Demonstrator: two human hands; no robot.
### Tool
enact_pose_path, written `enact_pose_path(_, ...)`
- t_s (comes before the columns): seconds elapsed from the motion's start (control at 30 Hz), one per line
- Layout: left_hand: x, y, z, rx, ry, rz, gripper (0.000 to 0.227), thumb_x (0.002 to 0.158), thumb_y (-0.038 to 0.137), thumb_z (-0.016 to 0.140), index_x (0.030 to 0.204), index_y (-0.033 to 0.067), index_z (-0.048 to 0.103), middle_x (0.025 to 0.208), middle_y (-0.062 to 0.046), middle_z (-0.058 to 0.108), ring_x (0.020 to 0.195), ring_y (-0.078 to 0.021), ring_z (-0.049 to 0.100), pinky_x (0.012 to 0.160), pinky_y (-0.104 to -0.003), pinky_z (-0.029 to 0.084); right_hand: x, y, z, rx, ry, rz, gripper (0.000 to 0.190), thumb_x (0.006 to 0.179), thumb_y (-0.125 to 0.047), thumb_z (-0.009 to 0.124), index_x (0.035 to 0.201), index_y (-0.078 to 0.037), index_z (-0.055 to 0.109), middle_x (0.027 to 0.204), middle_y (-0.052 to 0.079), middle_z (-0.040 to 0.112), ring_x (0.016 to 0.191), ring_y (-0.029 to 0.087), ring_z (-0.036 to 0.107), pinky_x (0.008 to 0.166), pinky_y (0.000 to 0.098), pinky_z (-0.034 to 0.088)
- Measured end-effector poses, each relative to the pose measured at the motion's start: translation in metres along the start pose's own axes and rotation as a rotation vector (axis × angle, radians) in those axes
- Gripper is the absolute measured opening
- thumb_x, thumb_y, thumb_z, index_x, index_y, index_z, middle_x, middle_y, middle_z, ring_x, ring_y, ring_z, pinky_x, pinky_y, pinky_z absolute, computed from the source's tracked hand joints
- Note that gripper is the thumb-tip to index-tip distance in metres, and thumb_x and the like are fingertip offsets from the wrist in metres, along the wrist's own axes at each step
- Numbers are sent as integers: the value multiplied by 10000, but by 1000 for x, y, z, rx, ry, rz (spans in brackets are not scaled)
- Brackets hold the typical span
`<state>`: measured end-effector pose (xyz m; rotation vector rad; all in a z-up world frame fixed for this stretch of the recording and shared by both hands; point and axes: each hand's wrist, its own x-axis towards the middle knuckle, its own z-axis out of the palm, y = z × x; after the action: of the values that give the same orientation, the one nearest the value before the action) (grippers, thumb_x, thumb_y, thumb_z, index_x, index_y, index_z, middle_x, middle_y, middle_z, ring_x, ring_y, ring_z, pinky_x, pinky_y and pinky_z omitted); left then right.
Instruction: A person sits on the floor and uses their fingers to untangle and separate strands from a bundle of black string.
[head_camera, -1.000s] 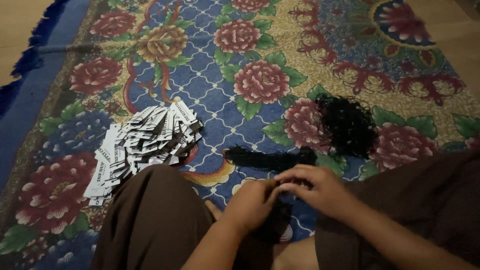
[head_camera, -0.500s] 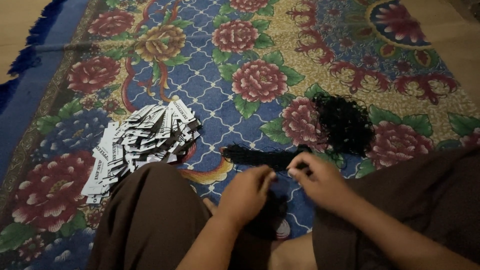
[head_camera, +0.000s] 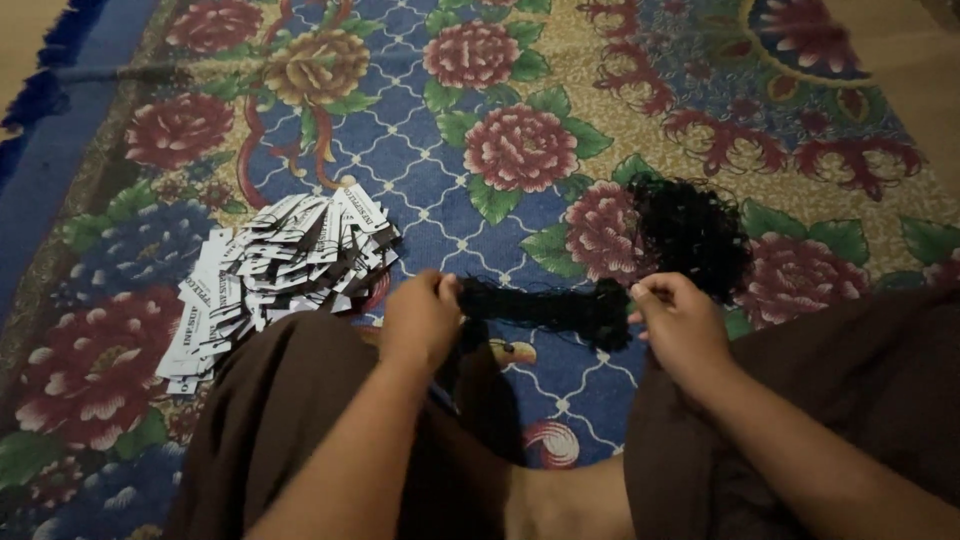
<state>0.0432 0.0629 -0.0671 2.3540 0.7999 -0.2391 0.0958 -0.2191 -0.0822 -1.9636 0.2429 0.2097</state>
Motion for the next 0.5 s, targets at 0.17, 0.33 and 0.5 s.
enact_pose_path(0.17,3,-13,-9,27,-52,-11,341,991,496,560,1147,300,792,1114,-90,777,1246,-389,630,1048,-514,492,-1,2,1,-35,-44,48,249,953,-158,698,1092,46,724,983,290,723,819,367,752,650,420,631)
enact_pose_path(0.33,1,-13,-5,4,-12,-80,293,959,480,632,1120,305,803,1086,-58,784,1190,-372,668,999,-489,539,-1,6,6,-136,-85,66,250,899,-183,698,1052,3,764,985,269,742,810,336,761,641,405,632)
enact_pose_path(0.5,1,-11,-2,-55,43,-127,193,902,405,738,1052,319,822,1030,-17,795,1140,-330,699,955,-458,564,4,9,8,-257,-92,107,278,850,-239,702,1006,-25,787,859,222,766,712,308,761,602,375,625)
